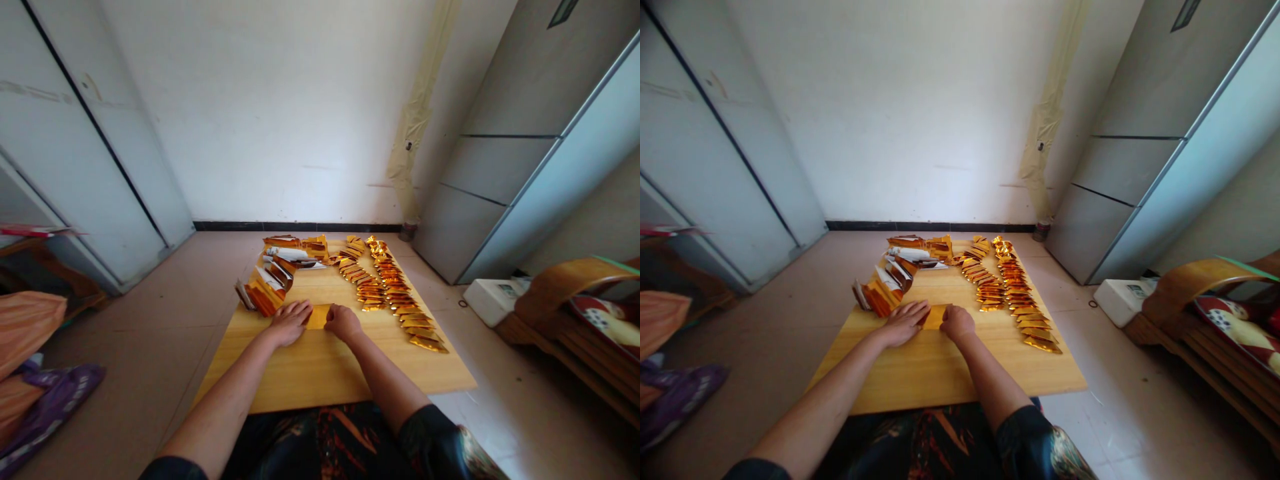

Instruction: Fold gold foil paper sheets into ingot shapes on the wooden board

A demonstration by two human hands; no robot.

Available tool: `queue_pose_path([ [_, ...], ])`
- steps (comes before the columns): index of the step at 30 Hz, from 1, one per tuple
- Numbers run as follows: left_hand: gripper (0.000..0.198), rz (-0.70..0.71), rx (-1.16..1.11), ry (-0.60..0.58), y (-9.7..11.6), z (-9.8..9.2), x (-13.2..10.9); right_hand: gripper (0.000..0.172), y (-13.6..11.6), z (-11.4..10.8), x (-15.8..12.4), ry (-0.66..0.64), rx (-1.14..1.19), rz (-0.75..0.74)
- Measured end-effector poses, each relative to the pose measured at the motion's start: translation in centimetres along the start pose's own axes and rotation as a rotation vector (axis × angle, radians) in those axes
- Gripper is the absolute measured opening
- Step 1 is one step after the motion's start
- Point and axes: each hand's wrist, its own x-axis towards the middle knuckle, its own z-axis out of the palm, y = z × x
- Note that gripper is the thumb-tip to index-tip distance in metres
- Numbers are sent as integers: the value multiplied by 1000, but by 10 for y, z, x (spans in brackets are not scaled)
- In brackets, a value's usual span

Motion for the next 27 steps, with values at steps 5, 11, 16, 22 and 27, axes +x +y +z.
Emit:
queue_pose_path([
  [5, 64, 8, -5, -23, 3, -5, -3, 17, 17, -3, 3, 1, 26, -11],
  [11, 67, 1, -39, -35, 6, -12, -5, 25, 23, -7, 4, 12, 37, -22],
  [16, 64, -3, -30, -27, 8, -11, -5, 22, 22, -10, -3, 89, 16, -46],
  [22, 61, -3, -37, 5, 9, -8, -3, 23, 17, 2, -8, 236, -12, -544],
  [27, 62, 33, -73, 0, 1, -8, -3, 15, 23, 15, -1, 165, -55, -580],
])
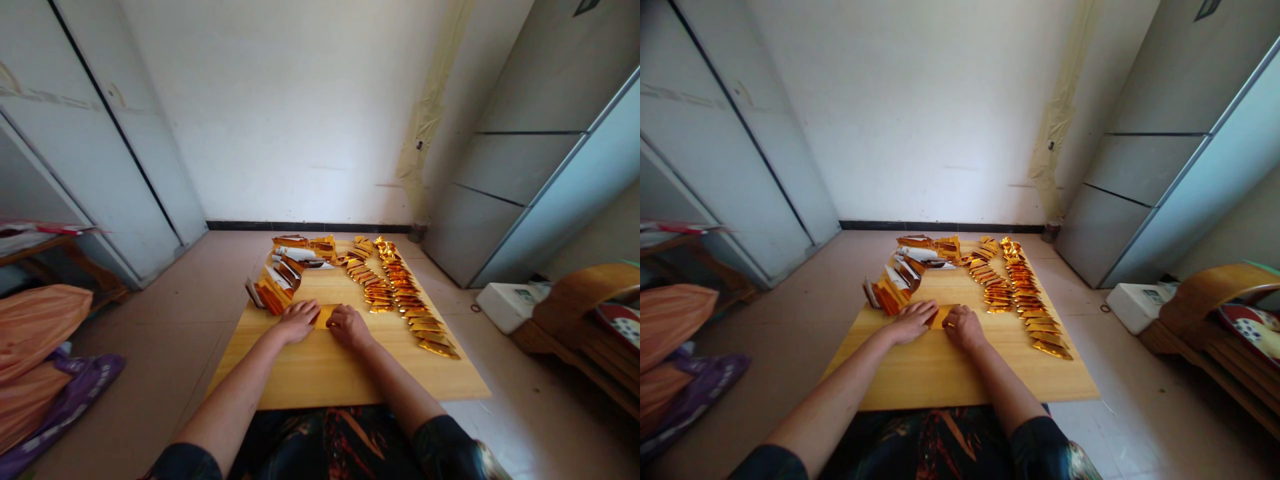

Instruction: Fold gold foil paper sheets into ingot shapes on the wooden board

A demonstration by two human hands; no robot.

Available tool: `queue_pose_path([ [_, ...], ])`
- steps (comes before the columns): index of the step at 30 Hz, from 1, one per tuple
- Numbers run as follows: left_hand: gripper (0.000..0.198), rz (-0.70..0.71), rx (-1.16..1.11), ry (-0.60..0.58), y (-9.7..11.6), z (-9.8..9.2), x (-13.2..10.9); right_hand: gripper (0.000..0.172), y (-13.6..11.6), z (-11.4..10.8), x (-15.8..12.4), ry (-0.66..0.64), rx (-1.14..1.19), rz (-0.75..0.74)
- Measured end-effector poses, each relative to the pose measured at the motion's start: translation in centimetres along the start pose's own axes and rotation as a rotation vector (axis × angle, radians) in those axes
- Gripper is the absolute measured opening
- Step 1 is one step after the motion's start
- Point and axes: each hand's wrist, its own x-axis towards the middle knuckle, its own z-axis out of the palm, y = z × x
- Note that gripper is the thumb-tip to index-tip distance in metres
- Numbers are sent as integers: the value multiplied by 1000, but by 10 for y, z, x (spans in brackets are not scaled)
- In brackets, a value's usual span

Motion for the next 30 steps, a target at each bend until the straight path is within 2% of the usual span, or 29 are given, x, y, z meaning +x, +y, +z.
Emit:
queue_pose_path([
  [8, 64, 50, -59, 12, -13, -1, -1, 15, 16, 2, -4, 49, 78, -44],
  [13, 66, 33, -66, 140, -8, 9, -5, 11, 11, -3, -6, 39, 116, -50],
  [15, 68, 32, -59, 215, -5, 15, -5, 18, 9, -4, -6, 59, 137, -19],
  [21, 44, -27, -29, 382, 1, 29, 1, 25, 9, -1, 0, 101, 156, 151],
  [26, 45, -12, -38, 438, 1, 34, 2, 47, 10, -4, 8, 107, -41, 230],
  [30, 53, -4, -77, 458, 2, 33, 0, 49, 7, -6, 10, 12, -92, 282],
])
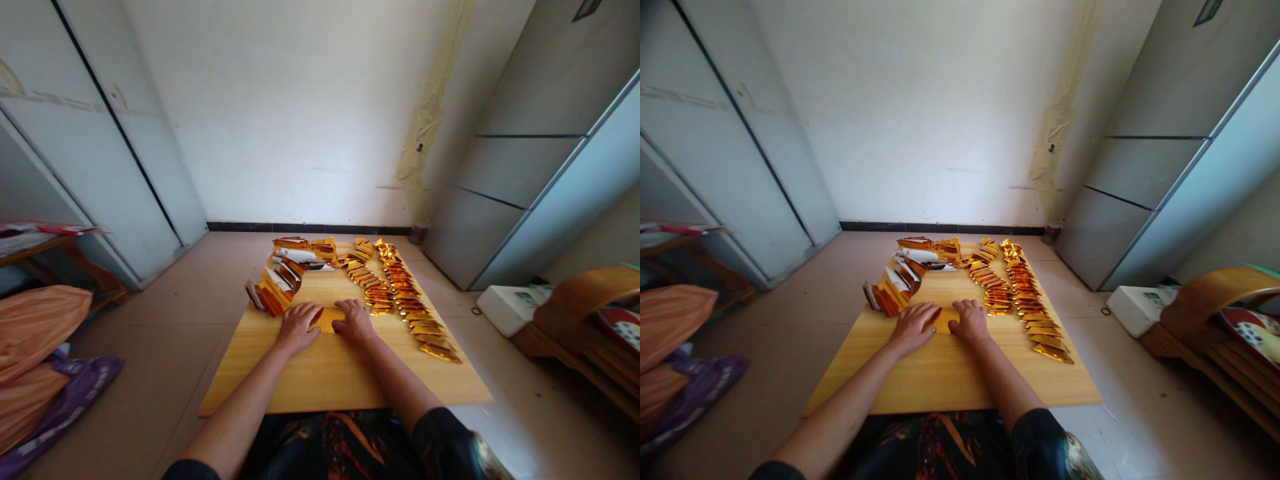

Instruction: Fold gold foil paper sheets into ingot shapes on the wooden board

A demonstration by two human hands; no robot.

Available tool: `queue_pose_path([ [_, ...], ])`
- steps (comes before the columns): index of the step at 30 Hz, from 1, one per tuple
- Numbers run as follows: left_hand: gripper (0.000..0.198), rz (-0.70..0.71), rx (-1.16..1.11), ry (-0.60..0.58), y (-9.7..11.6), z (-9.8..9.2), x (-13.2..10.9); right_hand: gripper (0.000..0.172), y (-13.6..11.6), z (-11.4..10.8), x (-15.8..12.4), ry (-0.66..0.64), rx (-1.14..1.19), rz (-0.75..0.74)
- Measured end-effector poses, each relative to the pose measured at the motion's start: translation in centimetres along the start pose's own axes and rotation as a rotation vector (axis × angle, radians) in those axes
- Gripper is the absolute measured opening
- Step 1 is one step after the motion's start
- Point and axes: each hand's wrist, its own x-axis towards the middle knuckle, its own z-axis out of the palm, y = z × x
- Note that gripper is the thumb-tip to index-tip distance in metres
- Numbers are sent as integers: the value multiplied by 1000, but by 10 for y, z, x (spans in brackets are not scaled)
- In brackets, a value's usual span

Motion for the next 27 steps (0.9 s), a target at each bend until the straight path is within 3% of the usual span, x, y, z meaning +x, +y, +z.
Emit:
queue_pose_path([
  [6, 57, 28, -56, 52, -1, 0, 0, 46, -5, -3, 1, -11, 65, 15],
  [12, 59, 53, -53, 124, -2, 4, -1, 18, -5, -2, -1, 34, 81, -3],
  [15, 63, 61, -65, 164, -3, 7, -1, 12, -5, 0, -4, 88, 97, -29],
  [19, 67, 37, -83, 187, -3, 8, -1, 16, -3, 3, -6, 105, 109, -40],
  [27, 69, 44, -81, 191, -2, 7, -3, 41, 0, 8, -5, 186, 138, -59],
])
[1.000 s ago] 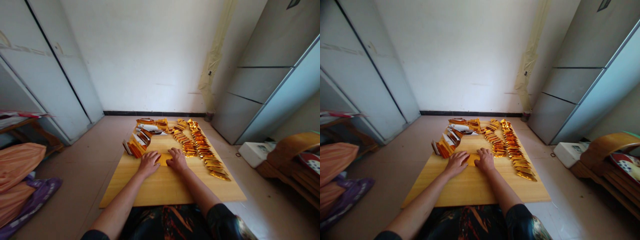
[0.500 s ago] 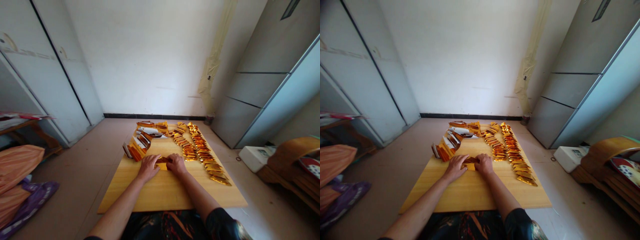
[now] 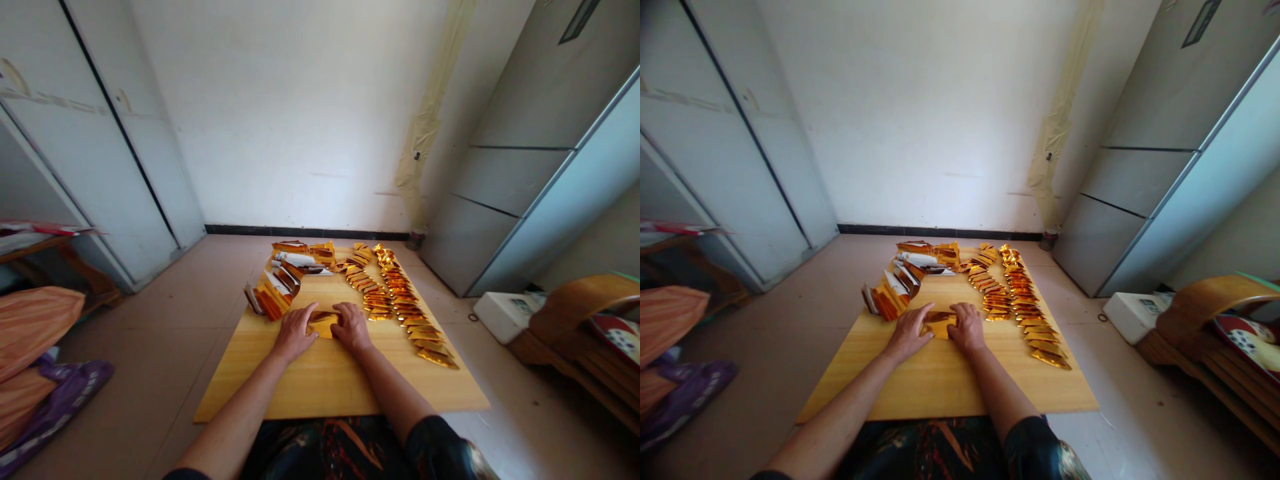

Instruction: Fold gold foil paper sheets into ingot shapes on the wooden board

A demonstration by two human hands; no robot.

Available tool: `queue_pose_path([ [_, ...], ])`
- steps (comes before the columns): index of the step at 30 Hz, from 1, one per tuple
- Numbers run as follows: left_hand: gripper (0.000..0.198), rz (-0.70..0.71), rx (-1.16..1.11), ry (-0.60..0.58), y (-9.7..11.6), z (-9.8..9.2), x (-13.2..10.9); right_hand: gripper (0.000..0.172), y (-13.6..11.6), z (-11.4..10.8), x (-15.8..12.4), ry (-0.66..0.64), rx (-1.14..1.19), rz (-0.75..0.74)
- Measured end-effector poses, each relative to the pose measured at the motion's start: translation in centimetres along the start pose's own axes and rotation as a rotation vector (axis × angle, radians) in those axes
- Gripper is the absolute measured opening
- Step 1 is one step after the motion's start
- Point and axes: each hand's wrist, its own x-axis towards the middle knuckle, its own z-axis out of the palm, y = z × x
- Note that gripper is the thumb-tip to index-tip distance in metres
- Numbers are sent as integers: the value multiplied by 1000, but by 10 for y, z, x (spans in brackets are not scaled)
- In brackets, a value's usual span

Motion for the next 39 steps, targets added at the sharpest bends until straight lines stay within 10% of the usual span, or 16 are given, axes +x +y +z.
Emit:
queue_pose_path([
  [11, 56, 44, 18, -1, 3, -5, -3, 8, 2, -18, -18, -181, -41, -220],
  [22, 27, 79, 22, -156, 5, -10, -2, 14, 0, -17, -14, -180, -111, -240],
  [39, 21, 78, -1, 16, 2, 9, 14, 12, 10, -11, -1, -142, 88, -220],
])
